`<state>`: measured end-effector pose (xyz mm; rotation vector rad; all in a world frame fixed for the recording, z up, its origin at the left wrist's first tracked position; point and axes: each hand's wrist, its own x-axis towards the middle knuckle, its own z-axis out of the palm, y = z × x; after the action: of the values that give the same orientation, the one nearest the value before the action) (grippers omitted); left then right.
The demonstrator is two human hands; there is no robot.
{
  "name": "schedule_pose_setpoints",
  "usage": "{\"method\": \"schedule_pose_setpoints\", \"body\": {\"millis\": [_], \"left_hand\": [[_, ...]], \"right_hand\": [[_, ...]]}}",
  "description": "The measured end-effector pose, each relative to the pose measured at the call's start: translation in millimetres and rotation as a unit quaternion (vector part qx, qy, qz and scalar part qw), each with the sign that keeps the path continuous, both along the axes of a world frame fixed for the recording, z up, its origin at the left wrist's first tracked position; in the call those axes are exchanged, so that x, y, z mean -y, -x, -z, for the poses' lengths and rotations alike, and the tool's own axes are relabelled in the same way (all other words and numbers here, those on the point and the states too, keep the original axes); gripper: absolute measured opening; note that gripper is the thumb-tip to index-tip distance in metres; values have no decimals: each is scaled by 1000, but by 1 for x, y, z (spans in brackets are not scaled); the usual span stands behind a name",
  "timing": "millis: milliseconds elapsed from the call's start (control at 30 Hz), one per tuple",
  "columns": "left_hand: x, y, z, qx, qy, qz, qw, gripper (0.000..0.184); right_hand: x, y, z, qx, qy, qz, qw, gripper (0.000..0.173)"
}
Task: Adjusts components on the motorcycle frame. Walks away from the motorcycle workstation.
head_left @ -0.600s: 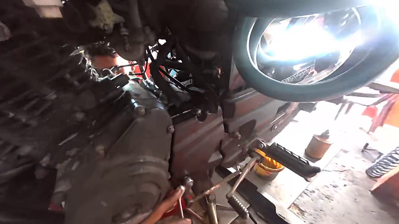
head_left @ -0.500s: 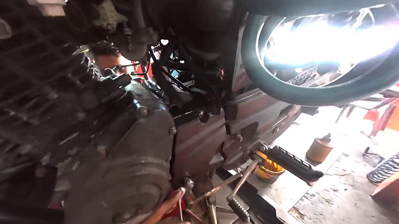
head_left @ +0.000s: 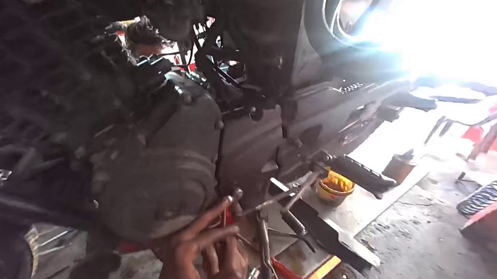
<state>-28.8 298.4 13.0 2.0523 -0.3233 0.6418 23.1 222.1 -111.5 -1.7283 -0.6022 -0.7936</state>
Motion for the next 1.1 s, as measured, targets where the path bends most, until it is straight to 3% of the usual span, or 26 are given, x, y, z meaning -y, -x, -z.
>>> {"method": "schedule_pose_setpoints", "body": {"millis": [167, 300, 367, 600, 667, 733, 833, 900, 933, 1033, 1100], "left_hand": [[16, 13, 2, -1, -11, -57, 998, 56], [28, 31, 9, 18, 78, -68, 994, 54], [31, 34, 13, 15, 76, -75, 994, 58], [42, 15, -6, -98, -17, -113, 989, 65], [39, 13, -11, -106, -15, -105, 989, 63], [36, 14, -16, -106, 2, -94, 990, 60], [37, 13, -28, -121, 33, -73, 989, 53], [44, 14, -36, -127, 41, -82, 988, 48], [46, 15, -40, -130, 33, -89, 987, 46], [53, 15, -49, -135, 13, -106, 985, 44], [54, 20, -42, -136, 17, -102, 985, 42]], "right_hand": [[21, 15, -8, -54, 6, -97, 994, 28], [60, 43, -31, -55, 40, -138, 988, 28], [73, 42, -43, -64, 52, -148, 986, 30], [102, 22, -107, -263, 106, -230, 931, 39], [104, 20, -116, -303, 79, -269, 911, 37], [107, 25, -125, -366, -23, -330, 870, 29], [120, 38, -163, -523, -202, -407, 721, 22], [129, 42, -178, -564, -250, -414, 669, 25], [130, 42, -177, -561, -241, -409, 678, 25], [131, 34, -154, -502, -115, -380, 768, 26], [134, 32, -152, -483, -44, -362, 796, 26]]}}
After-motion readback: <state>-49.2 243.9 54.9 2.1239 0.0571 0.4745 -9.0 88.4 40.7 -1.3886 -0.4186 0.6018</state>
